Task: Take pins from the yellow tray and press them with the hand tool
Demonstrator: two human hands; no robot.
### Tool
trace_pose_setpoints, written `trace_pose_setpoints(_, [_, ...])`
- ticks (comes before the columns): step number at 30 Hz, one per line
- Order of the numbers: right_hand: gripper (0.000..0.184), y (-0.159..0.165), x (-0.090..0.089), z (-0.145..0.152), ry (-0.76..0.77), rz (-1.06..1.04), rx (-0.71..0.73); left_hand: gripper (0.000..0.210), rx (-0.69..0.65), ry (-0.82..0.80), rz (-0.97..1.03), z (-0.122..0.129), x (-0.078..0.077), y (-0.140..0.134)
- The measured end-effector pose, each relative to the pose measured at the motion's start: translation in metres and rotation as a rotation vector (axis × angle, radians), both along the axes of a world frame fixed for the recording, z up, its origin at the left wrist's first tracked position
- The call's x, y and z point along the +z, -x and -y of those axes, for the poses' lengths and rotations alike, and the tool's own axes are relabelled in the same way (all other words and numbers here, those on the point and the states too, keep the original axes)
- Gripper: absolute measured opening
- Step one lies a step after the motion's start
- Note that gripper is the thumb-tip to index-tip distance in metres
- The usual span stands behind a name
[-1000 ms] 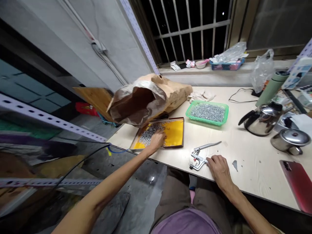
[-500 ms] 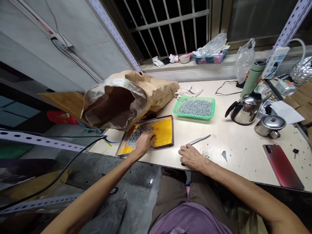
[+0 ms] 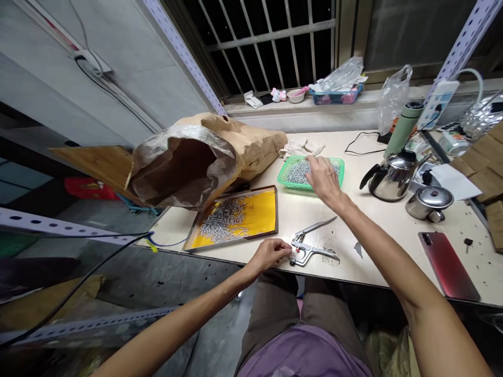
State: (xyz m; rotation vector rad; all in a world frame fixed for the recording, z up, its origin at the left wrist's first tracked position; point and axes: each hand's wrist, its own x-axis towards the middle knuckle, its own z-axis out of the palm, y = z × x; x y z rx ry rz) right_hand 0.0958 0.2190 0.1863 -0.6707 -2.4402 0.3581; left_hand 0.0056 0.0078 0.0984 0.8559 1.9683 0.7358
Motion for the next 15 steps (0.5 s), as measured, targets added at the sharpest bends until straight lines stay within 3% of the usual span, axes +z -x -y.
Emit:
trace_pose_setpoints(3, [0.046,-0.01,0.008,-0.007,-0.055,0.042,-0.101,0.019,-0.032,0.036,-0.077,-0.008,0.0,-0.005])
trace_pose_setpoints(5, [0.044,-0.026,-0.001,0.008,-0.051,0.08,-0.034,0.019,-0.051,0.055,-0.1,-0.011,-0.002,-0.007])
trace_pose_setpoints(9, [0.031,-0.065,-0.045,0.056,-0.024,0.128,0.108,0.018,-0.079,0.083,-0.118,-0.012,-0.007,-0.006])
trace_pose_setpoints(12, [0.025,-0.09,-0.079,0.079,0.015,0.163,0.124,0.018,-0.084,0.102,-0.121,-0.012,-0.01,-0.006])
trace_pose_setpoints(15, [0.022,-0.106,-0.102,0.087,0.039,0.203,0.104,0.02,-0.075,0.163,-0.06,-0.011,-0.015,-0.004])
